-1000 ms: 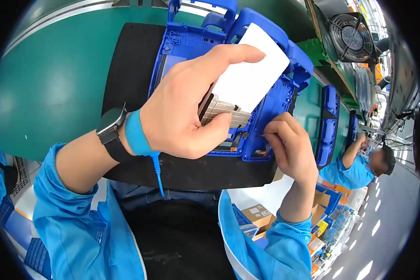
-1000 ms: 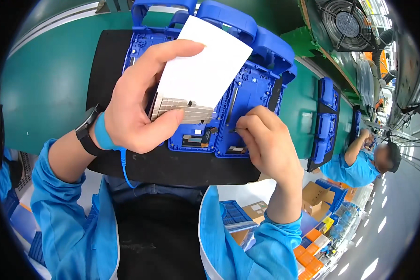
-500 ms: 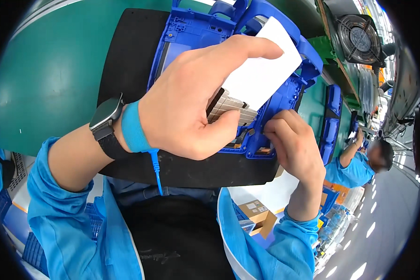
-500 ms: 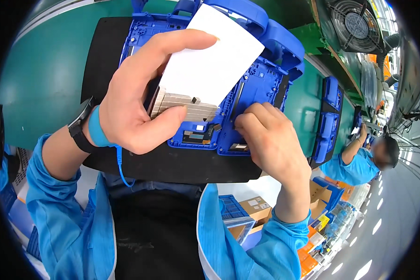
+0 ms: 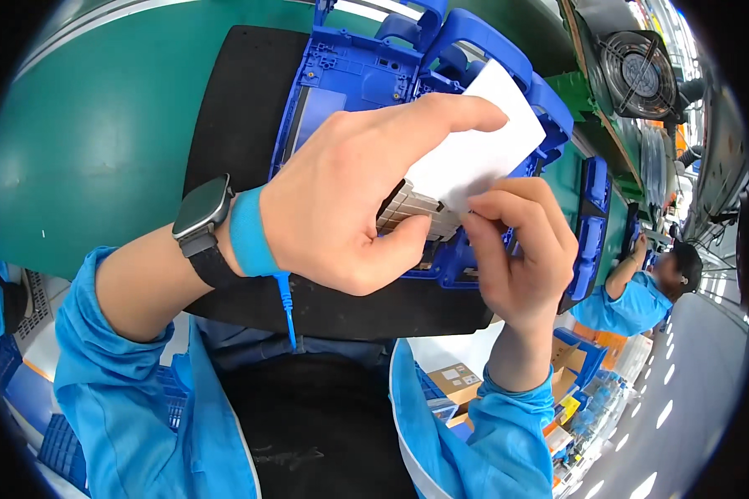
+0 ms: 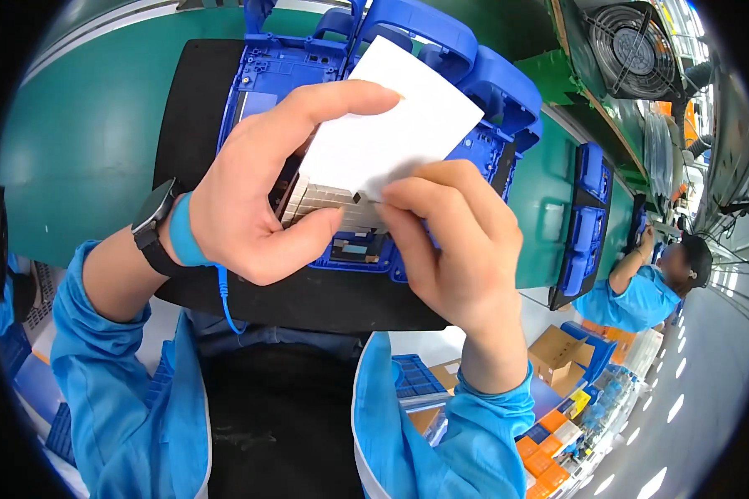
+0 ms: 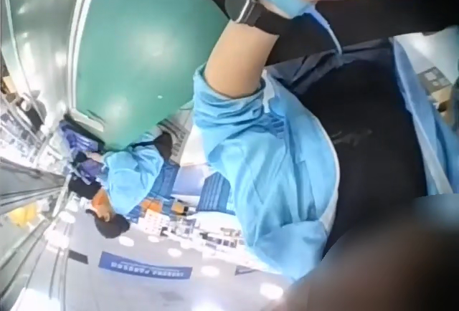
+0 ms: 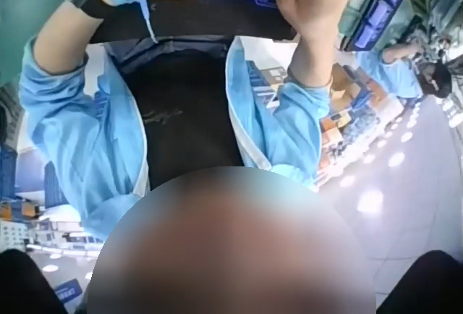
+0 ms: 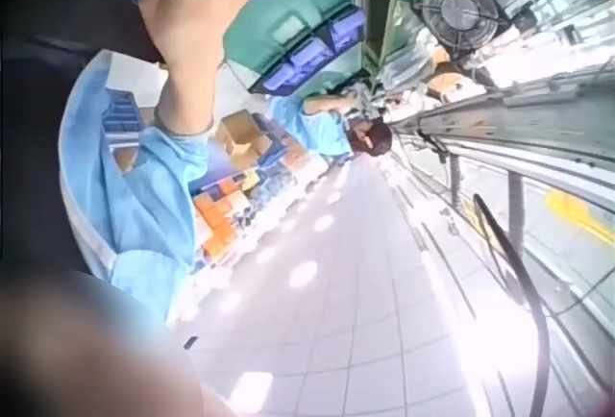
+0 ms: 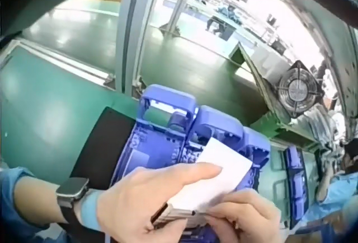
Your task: The person is attaching small white rectangular components to blue plastic device housings on an assembly line.
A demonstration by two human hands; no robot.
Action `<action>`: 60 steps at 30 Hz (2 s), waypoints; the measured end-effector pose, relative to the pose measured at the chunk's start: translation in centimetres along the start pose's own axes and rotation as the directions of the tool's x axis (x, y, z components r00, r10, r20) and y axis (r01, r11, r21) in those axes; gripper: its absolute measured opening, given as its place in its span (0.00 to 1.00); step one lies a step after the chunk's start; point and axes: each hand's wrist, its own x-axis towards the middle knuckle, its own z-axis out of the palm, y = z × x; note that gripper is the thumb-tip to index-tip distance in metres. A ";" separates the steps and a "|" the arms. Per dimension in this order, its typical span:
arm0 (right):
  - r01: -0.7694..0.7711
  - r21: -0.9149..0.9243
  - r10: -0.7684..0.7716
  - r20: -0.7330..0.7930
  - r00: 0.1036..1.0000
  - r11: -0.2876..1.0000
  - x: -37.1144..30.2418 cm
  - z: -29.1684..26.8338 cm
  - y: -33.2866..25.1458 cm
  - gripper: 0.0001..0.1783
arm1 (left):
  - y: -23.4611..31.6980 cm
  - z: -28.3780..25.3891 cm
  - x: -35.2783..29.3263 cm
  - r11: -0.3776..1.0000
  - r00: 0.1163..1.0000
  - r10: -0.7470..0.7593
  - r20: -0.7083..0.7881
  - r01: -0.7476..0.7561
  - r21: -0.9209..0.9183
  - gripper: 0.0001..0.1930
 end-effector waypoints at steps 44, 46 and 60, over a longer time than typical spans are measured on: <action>-0.022 -0.161 0.103 0.513 0.852 0.987 -4.5 -4.0 3.5 0.11 | 0.0 -0.5 -0.2 0.992 0.990 -0.127 0.061 0.125 0.028 0.36; -0.021 -0.164 0.104 0.517 0.850 0.986 -4.4 -4.0 3.4 0.11 | 0.0 -0.5 -0.2 0.992 0.990 -0.126 0.066 0.124 0.031 0.36; -0.079 -0.105 0.088 0.083 0.993 0.991 -4.4 -4.5 2.6 0.13 | -0.2 0.3 0.2 0.999 1.000 -0.017 -0.004 0.017 -0.028 0.36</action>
